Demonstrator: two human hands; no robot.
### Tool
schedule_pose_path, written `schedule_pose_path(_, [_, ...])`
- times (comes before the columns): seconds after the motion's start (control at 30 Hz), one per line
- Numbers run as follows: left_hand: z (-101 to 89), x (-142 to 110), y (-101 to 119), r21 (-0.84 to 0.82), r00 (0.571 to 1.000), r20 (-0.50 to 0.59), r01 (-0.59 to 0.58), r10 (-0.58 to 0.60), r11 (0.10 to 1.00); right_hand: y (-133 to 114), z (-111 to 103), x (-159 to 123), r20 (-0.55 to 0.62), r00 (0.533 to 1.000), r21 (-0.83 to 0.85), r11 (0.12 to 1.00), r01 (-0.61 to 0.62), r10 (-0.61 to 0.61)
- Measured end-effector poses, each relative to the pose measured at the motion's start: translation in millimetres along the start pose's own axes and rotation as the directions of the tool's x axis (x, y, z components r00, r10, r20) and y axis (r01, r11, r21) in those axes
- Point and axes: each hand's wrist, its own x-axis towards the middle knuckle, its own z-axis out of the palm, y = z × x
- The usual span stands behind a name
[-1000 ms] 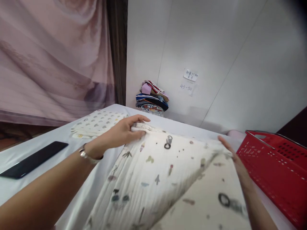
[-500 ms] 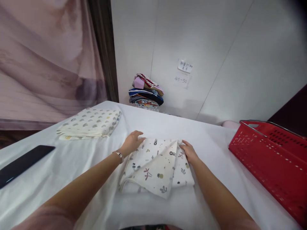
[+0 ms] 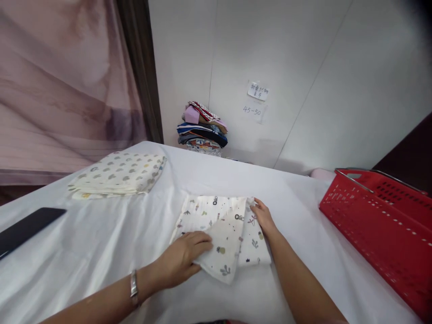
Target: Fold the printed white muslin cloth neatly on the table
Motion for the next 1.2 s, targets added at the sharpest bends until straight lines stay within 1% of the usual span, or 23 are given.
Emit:
schedule_pose_path(0.03, [-3.5, 4, 0, -0.051, 1.000, -0.005, 0.025, -0.025, 0.998, 3, -1, 1, -0.001, 1.000, -0.007, 1.000, 0.010, -0.010])
schedule_pose_path(0.07, [-7.6, 9, -1, -0.116, 0.997, -0.015, 0.073, -0.075, 0.991, 5, -1, 1, 0.000, 1.000, -0.006, 1.000, 0.018, -0.018])
schedule_pose_path(0.1, [-11.8, 14, -4, -0.196, 0.987, -0.034, 0.148, -0.157, 0.969, 6, -2, 1, 0.005, 1.000, 0.000, 1.000, 0.023, -0.023])
schedule_pose_path(0.13, [-15.5, 18, -9, -0.289, 0.959, -0.056, 0.251, -0.278, 0.924, 7, -2, 1, 0.010, 1.000, 0.003, 1.000, 0.025, -0.026])
schedule_pose_path(0.17, [-18.4, 22, -16, -0.388, 0.897, -0.091, 0.368, -0.432, 0.845, 7, -2, 0, 0.011, 1.000, -0.001, 1.000, 0.029, -0.029])
schedule_pose_path(0.2, [-20.3, 25, -25, -0.488, 0.797, -0.110, 0.477, -0.594, 0.731, 6, -2, -1, 0.010, 0.999, -0.015, 0.999, 0.032, -0.031])
schedule_pose_path(0.23, [-21.1, 28, -35, -0.585, 0.686, -0.108, 0.541, -0.720, 0.604, 5, -2, -2, 0.007, 0.999, -0.038, 0.999, 0.036, -0.035])
schedule_pose_path(0.27, [-20.9, 30, -45, -0.656, 0.603, -0.079, 0.568, -0.794, 0.496, 3, -2, -3, -0.002, 0.999, -0.065, 0.997, 0.041, -0.041])
schedule_pose_path(0.3, [-20.1, 31, -55, -0.684, 0.552, -0.062, 0.583, -0.832, 0.438, 2, -1, -4, -0.011, 0.999, -0.090, 0.995, 0.046, -0.047])
schedule_pose_path(0.33, [-18.9, 33, -63, -0.702, 0.518, -0.058, 0.587, -0.853, 0.404, 1, -1, -5, -0.018, 0.998, -0.107, 0.993, 0.052, -0.054])
schedule_pose_path(0.37, [-17.7, 34, -69, -0.707, 0.504, -0.061, 0.587, -0.861, 0.394, 0, -1, -5, -0.021, 0.998, -0.114, 0.992, 0.057, -0.060])
schedule_pose_path(0.47, [-16.1, 39, -78, -0.653, 0.507, -0.110, 0.612, -0.855, 0.446, 0, -1, -6, -0.018, 0.998, -0.109, 0.992, 0.060, -0.063])
schedule_pose_path(0.57, [-17.0, 48, -78, -0.534, 0.501, -0.212, 0.660, -0.839, 0.529, 0, -1, -6, -0.013, 0.998, -0.102, 0.993, 0.060, -0.062])
schedule_pose_path(0.67, [-16.0, 56, -81, -0.482, 0.534, -0.343, 0.606, -0.773, 0.632, -1, -1, -8, -0.013, 0.998, -0.095, 0.994, 0.061, -0.063])
schedule_pose_path(0.7, [-15.2, 57, -82, -0.470, 0.535, -0.380, 0.591, -0.754, 0.656, -1, -1, -8, -0.016, 0.998, -0.093, 0.994, 0.059, -0.061])
schedule_pose_path(0.73, [-14.1, 58, -84, -0.445, 0.528, -0.407, 0.599, -0.746, 0.666, -2, 0, -9, -0.016, 0.998, -0.089, 0.994, 0.058, -0.060])
schedule_pose_path(0.8, [-12.0, 57, -88, -0.362, 0.497, -0.416, 0.678, -0.762, 0.640, -3, 1, -10, -0.013, 0.998, -0.071, 0.996, 0.062, -0.063])
schedule_pose_path(0.87, [-10.5, 56, -93, -0.272, 0.481, -0.384, 0.756, -0.788, 0.595, -6, 2, -11, -0.002, 0.998, -0.051, 0.997, 0.056, -0.056])
schedule_pose_path(0.93, [-9.7, 54, -96, -0.228, 0.491, -0.359, 0.778, -0.794, 0.585, -10, 3, -10, 0.011, 1.000, -0.037, 0.999, 0.018, -0.018])
schedule_pose_path(1.07, [-9.9, 53, -102, -0.259, 0.524, -0.395, 0.724, -0.755, 0.639, -17, 6, -3, 0.019, 0.997, -0.086, 0.994, -0.070, 0.072])
schedule_pose_path(1.13, [-10.8, 53, -103, -0.284, 0.544, -0.393, 0.695, -0.741, 0.661, -18, 7, 3, 0.021, 0.998, -0.171, 0.984, -0.059, 0.064])
schedule_pose_path(1.2, [-12.3, 54, -104, -0.290, 0.554, -0.370, 0.694, -0.746, 0.659, -18, 8, 8, 0.016, 1.000, -0.276, 0.961, -0.017, 0.022])
